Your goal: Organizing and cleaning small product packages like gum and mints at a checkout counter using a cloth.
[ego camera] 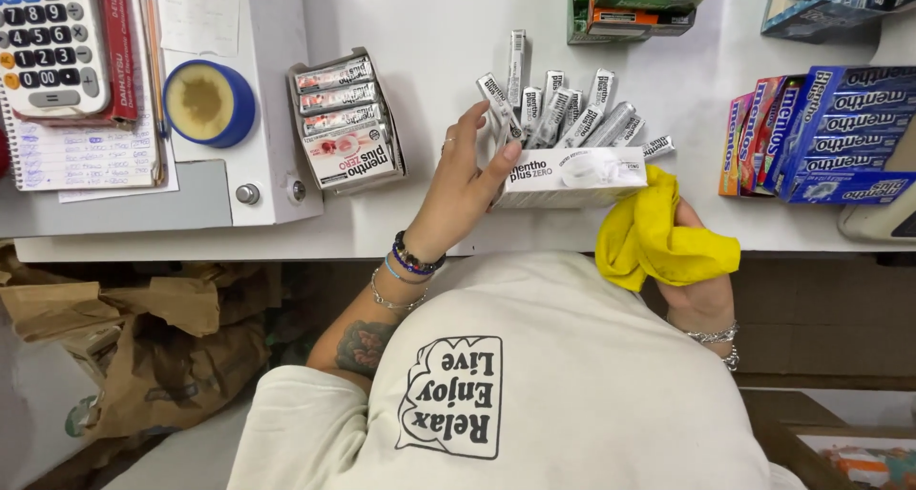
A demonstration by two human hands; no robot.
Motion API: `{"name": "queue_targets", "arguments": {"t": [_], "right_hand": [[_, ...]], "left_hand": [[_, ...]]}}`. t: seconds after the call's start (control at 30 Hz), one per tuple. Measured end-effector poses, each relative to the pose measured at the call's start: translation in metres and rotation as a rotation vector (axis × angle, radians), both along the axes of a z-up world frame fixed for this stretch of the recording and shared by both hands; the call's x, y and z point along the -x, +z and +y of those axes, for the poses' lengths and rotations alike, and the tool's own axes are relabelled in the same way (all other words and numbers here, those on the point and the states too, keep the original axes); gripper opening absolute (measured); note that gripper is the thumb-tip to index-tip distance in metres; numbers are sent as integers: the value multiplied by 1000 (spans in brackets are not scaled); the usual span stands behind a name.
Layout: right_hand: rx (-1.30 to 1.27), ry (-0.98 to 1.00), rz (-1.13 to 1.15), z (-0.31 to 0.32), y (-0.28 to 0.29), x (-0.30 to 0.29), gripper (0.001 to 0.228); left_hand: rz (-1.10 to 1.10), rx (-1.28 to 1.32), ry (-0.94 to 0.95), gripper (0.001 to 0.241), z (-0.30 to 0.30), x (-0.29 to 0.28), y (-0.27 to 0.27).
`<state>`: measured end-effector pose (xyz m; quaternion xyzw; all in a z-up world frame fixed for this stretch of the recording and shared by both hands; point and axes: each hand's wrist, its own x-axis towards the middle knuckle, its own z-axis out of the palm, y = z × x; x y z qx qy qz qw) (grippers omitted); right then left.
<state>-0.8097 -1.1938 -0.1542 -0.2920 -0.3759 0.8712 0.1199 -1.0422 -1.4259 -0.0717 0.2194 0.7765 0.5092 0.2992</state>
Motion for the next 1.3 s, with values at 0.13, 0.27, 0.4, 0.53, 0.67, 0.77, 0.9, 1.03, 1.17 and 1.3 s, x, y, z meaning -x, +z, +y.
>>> {"name": "queue_targets", "arguments": {"t": [0.13,0.27,0.4,0.53,0.67,0.77,0.9,1.03,1.17,1.3], "right_hand": [[34,-6,-12,-4,3,-9,69],[65,-14,-36,-11,8,-16,68],[77,0,-54,-14,13,-15,67],[104,15,-67,-16,16,-5,67],[52,-20,-46,-9,7,-15,66],[43,-96,-71,3,-6,-20,62],[-133,-148,84,7,-5,-22,73],[-67,-209,162,5,15,-18,75],[290,-525,248,-1,42,-16,98],[-133,-430,-133,-4,58,-30,70]], "left_hand": [[-123,-151,-26,98,-20,-5,-8],[-170,-238,-65,102,-37,-13,-12],[-172,-297,-82,115,-54,-17,-36],[-34,-316,-201,127,-62,-20,-29],[99,-200,-415,121,-64,-24,-22],[106,-217,-446,112,-59,-27,-25],[177,-306,-475,89,-49,-23,-35],[17,-445,-385,83,-46,-24,-26],[-69,-712,-337,83,-43,-23,-18],[-37,-688,-379,86,-33,-20,7]]}}
